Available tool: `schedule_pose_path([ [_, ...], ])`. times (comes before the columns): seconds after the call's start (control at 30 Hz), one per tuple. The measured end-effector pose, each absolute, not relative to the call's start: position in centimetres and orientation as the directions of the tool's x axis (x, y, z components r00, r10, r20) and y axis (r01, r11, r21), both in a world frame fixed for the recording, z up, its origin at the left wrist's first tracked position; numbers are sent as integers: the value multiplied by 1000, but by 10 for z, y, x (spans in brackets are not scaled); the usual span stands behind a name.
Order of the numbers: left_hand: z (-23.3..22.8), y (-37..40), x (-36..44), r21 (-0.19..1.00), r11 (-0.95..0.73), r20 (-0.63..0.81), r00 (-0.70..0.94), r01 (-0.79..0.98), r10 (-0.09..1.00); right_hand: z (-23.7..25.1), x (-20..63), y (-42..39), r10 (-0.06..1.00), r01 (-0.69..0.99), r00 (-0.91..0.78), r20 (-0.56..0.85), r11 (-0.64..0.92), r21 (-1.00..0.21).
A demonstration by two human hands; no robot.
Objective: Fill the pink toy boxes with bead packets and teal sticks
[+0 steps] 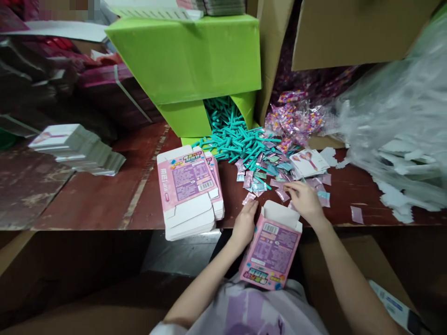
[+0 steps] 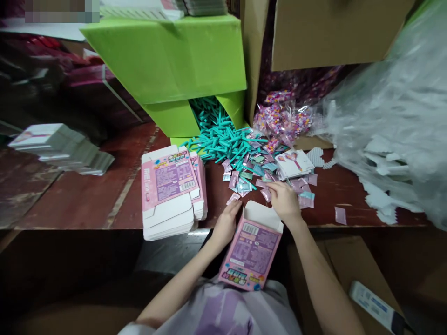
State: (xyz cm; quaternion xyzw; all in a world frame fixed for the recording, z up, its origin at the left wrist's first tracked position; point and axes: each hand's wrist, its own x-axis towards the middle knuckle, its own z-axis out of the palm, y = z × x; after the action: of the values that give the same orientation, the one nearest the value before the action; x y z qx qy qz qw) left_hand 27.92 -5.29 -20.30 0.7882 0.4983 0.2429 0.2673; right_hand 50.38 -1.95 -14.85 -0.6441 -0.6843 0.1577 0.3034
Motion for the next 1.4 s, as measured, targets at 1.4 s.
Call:
schedule_pose_path([
  [1.4, -129, -129, 264, 749, -413, 344, 229, 518, 911, -124, 517, -83, 949, -9, 315, 9, 13, -1000],
])
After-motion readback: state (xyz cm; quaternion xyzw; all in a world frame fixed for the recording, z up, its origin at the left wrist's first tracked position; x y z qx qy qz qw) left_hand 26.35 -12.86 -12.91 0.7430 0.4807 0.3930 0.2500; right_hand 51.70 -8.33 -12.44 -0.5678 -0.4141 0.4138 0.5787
